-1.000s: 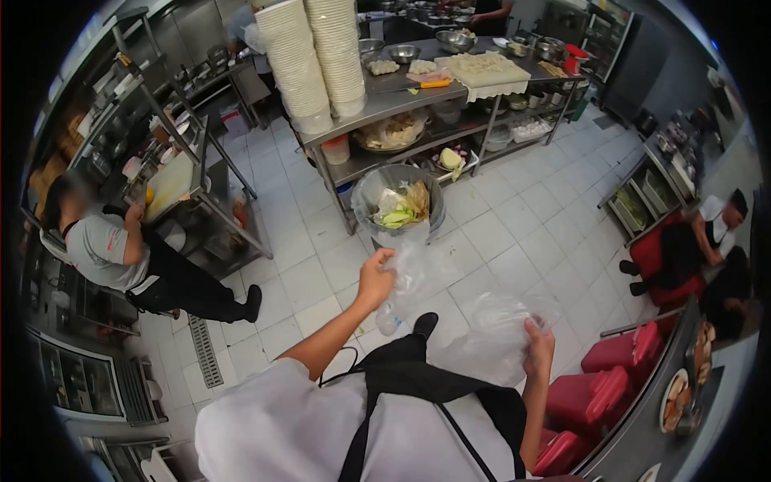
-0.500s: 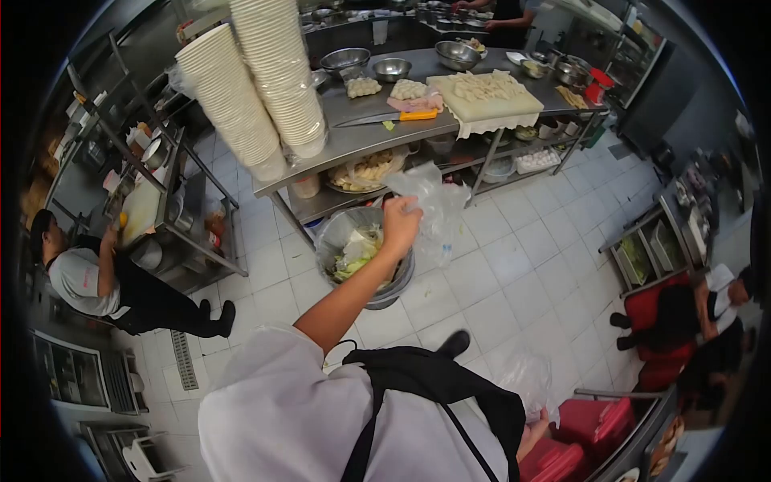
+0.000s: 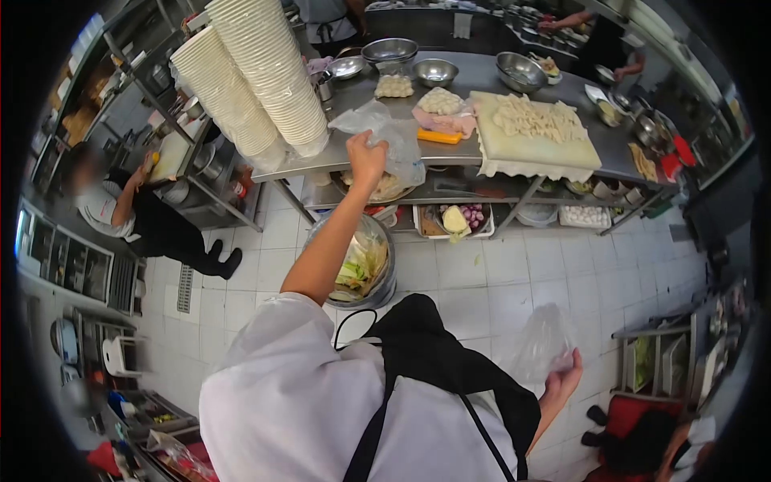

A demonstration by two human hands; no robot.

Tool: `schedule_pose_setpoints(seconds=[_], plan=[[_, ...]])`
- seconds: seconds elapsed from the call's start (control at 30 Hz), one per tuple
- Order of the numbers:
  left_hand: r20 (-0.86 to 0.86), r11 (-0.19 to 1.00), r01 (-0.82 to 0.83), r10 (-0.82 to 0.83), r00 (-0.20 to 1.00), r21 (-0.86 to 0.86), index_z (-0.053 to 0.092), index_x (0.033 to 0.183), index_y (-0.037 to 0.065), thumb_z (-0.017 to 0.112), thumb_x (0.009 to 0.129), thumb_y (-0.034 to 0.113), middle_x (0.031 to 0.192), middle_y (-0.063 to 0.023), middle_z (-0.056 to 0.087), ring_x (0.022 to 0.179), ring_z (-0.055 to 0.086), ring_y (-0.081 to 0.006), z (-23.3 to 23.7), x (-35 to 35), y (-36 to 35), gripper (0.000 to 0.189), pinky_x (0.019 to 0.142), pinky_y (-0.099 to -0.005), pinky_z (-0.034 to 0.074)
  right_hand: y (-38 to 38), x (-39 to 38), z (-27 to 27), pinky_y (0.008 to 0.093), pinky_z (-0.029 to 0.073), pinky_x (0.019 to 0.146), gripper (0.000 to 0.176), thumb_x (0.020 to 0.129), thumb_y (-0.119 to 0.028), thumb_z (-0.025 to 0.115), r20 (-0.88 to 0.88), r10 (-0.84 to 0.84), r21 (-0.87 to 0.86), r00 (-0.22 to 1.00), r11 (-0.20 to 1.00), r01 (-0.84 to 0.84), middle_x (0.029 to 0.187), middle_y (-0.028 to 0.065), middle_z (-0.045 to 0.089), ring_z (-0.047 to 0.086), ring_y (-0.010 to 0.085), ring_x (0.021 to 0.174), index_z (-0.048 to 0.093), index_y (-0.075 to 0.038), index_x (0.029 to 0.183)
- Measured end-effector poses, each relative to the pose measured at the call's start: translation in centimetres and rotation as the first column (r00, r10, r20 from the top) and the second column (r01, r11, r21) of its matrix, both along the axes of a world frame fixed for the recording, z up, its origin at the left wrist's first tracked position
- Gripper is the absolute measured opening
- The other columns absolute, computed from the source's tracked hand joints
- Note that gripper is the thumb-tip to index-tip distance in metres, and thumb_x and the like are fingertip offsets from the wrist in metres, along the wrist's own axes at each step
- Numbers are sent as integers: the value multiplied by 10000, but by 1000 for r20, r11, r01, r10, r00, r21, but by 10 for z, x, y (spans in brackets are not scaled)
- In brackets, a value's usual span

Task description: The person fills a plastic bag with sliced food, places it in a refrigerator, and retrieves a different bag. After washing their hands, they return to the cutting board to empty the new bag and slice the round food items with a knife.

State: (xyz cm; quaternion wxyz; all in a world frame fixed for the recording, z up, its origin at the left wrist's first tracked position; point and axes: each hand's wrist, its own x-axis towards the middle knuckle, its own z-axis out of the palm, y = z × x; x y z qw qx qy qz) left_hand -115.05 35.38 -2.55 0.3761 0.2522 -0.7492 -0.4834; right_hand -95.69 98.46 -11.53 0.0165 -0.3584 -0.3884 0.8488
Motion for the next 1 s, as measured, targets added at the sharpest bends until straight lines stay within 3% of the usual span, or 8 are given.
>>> schedule_pose_setpoints(seconds=[0.4,0.47,0.53,0.7,0.77,0.83,0.9,1.0], plan=[[48,889,-215,255,966,-404,526,1263,-99,695,730,264,1300,-294,454,1232,442,-421,-19,-184,-145,667,1064,-433,358,-119,-277,130,246,461,709,348,868,-161,685,-190,171,69,967,985,-161,1040,-11,608,562,124,830,587,-79,1192],[381,853,-122,349,856,-507,453,1343,-100,679,752,375,1379,-331,423,1302,402,-458,-37,-209,-176,791,1102,-455,331,-127,-303,142,244,464,688,345,868,-158,684,-194,182,60,964,983,-174,1032,-14,602,555,118,822,585,-82,1189],[711,958,33,189,677,-286,399,1408,-60,667,760,458,1413,-343,402,1316,391,-492,-37,-222,-189,872,1111,-490,324,-132,-332,145,245,467,674,334,869,-152,682,-207,181,66,961,983,-171,1024,-12,600,554,117,811,586,-81,1181],[647,891,-44,360,672,-451,435,1402,9,716,778,460,1327,-282,503,1223,483,-454,-30,-212,-164,820,1045,-509,376,-167,-392,156,248,481,608,229,877,-148,678,-181,216,48,959,976,-211,941,5,612,557,125,715,612,-82,1086],[271,734,-114,384,883,-670,492,1328,-3,746,800,343,1243,-242,559,1157,523,-411,-3,-198,-108,680,1021,-501,383,-173,-424,149,266,492,665,306,880,-121,666,-156,273,8,949,961,-275,1009,18,588,572,156,825,574,-80,1170],[43,725,115,-116,992,-679,575,1194,22,818,727,163,1173,-199,590,1119,533,-367,45,-184,-10,545,965,-474,402,-191,-458,158,280,519,684,289,892,-116,651,-173,248,-110,953,957,-269,999,45,584,591,185,851,564,-48,1159],[120,646,478,-517,847,-595,577,1193,52,867,627,141,1223,-142,548,1154,515,-354,64,-169,82,642,977,-455,404,-214,-489,170,295,544,708,279,904,-114,636,-167,271,-223,948,926,-304,1001,73,584,609,210,875,552,-13,1149],[165,488,576,-652,740,-656,514,1323,92,844,587,136,1387,-185,427,1279,409,-406,52,-179,144,808,1038,-517,345,-250,-538,187,318,570,733,287,908,-113,631,-210,384,-355,899,827,-436,1021,114,600,629,235,883,537,24,1143]])
